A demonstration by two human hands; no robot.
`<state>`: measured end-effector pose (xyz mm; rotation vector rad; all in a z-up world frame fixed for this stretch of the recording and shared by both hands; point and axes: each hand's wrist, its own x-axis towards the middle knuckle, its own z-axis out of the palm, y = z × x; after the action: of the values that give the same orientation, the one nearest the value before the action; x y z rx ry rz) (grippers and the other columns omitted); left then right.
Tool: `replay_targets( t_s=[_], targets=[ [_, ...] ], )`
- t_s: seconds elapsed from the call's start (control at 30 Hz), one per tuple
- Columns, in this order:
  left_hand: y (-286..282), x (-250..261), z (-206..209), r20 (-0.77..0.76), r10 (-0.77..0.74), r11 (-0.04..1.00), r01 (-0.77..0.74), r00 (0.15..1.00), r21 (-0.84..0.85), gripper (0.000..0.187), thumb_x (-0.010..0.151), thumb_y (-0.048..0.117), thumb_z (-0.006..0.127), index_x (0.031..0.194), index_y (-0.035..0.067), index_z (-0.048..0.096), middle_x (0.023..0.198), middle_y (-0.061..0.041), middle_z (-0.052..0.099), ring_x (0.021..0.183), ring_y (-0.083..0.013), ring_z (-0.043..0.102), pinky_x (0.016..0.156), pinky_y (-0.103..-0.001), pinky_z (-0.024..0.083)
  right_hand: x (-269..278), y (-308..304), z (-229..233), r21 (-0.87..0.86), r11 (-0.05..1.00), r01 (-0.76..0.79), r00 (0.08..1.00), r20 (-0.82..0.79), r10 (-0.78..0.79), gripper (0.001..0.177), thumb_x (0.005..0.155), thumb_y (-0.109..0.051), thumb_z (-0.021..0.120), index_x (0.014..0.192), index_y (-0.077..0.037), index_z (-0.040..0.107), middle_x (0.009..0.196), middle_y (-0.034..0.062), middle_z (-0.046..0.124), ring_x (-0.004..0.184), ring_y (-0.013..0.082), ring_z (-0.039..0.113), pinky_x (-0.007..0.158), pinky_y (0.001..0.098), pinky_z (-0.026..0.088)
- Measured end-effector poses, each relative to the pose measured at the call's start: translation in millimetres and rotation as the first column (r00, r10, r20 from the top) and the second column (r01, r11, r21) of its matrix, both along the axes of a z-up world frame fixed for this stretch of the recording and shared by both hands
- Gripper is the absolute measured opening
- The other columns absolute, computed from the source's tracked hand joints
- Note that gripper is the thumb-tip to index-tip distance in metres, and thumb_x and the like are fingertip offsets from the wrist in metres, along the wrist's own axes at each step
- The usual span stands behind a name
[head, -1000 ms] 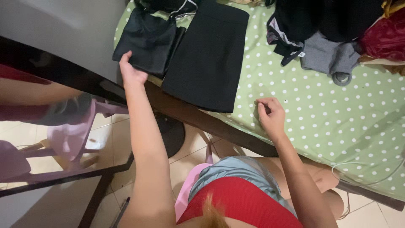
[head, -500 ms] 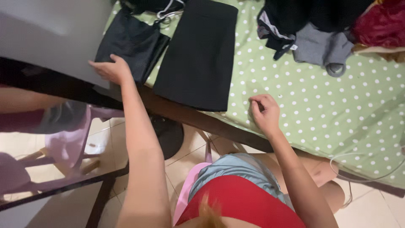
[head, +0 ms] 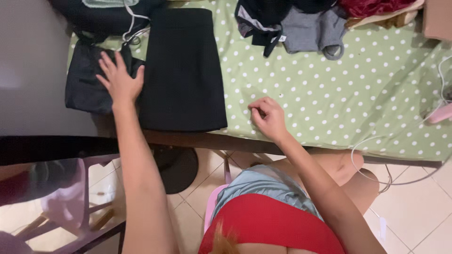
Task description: The person folds several garments one by one on a green polka-dotted table. They fold a black skirt, a black drawstring bag, a red velvet top, a gray top, a brown and white striped top, light green shorts, yellow floral shorts, and a gray top, stacking them neatly.
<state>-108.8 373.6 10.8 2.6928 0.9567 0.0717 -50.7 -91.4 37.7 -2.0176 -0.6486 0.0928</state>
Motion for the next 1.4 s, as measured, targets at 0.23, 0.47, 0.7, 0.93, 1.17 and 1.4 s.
replay_targets(
  t_s=[0.23,0.47,0.7,0.93,1.17,1.4],
  targets=[
    [14.2,3.0,-30.6,0.05,-0.171,0.976,0.163,0.984,0.142,0.074,0.107,0.047,0.054,0.162,0.002,0.034,0.166,-0.029,0.021,0.154,-0.0455,0.017,0.119,-0.07,0.011,3.8,-5.8,5.4,0.02,1.0,-0.001,1.0,-0.002,0.001,0.013,0.089,-0.004,0.067,0.098,-0.005,0.076,0.096,0.0088,0.07,0.083,0.0214,0.066,0.068,0.0307,0.053],
    [8.7,13.2,-38.9,0.034,-0.202,0.972,0.197,0.979,0.131,0.047,0.116,0.034,0.046,0.157,0.012,0.049,0.168,-0.019,0.036,0.158,-0.0394,0.027,0.127,-0.068,0.016,4.5,-5.1,1.4,-0.014,1.0,0.014,0.999,-0.044,-0.015,0.01,0.09,-0.005,0.067,0.095,-0.005,0.076,0.093,0.0086,0.07,0.079,0.021,0.065,0.067,0.0312,0.054],
    [7.6,0.9,-2.2,-0.033,-0.275,0.957,0.277,0.961,0.089,0.078,0.103,0.04,0.056,0.161,-0.004,0.026,0.168,-0.03,0.014,0.155,-0.0449,0.009,0.118,-0.07,0.008,3.3,-4.9,2.9,0.006,1.0,-0.005,1.0,-0.019,0.005,0.012,0.09,-0.004,0.066,0.097,-0.005,0.076,0.094,0.0084,0.069,0.082,0.0203,0.066,0.07,0.0309,0.054],
    [23.1,-9.7,-32.8,0.003,-0.243,0.959,0.24,0.97,0.153,0.063,0.11,0.034,0.053,0.16,-0.001,0.037,0.168,-0.028,0.028,0.157,-0.0422,0.021,0.123,-0.069,0.013,2.2,-5.3,6.5,0.033,0.999,0.013,0.999,-0.045,-0.012,0.013,0.089,-0.005,0.066,0.097,-0.006,0.076,0.095,0.0075,0.07,0.081,0.0197,0.065,0.068,0.031,0.053],
    [10.7,19.5,-34.6,-0.007,-0.264,0.951,0.262,0.965,0.163,0.053,0.113,0.031,0.045,0.161,0.009,0.041,0.169,-0.018,0.032,0.157,-0.0385,0.022,0.121,-0.072,0.012,5.2,-9.1,6.2,0.014,1.0,0.0,1.0,-0.029,0.001,0.013,0.089,-0.006,0.067,0.098,-0.005,0.075,0.096,0.0078,0.069,0.082,0.0221,0.065,0.068,0.0324,0.052],
    [-13.5,15.5,26.2,-0.055,-0.105,0.992,0.101,0.993,-0.073,0.066,0.109,0.045,0.038,0.161,0.007,0.021,0.168,-0.02,0.009,0.154,-0.0396,0.005,0.117,-0.068,0.001,9.3,-13.5,-16.1,0.065,0.997,0.041,0.982,-0.185,-0.028,0.011,0.091,-0.007,0.067,0.099,-0.005,0.074,0.095,0.0077,0.07,0.078,0.0186,0.065,0.067,0.031,0.052]
  ],
)
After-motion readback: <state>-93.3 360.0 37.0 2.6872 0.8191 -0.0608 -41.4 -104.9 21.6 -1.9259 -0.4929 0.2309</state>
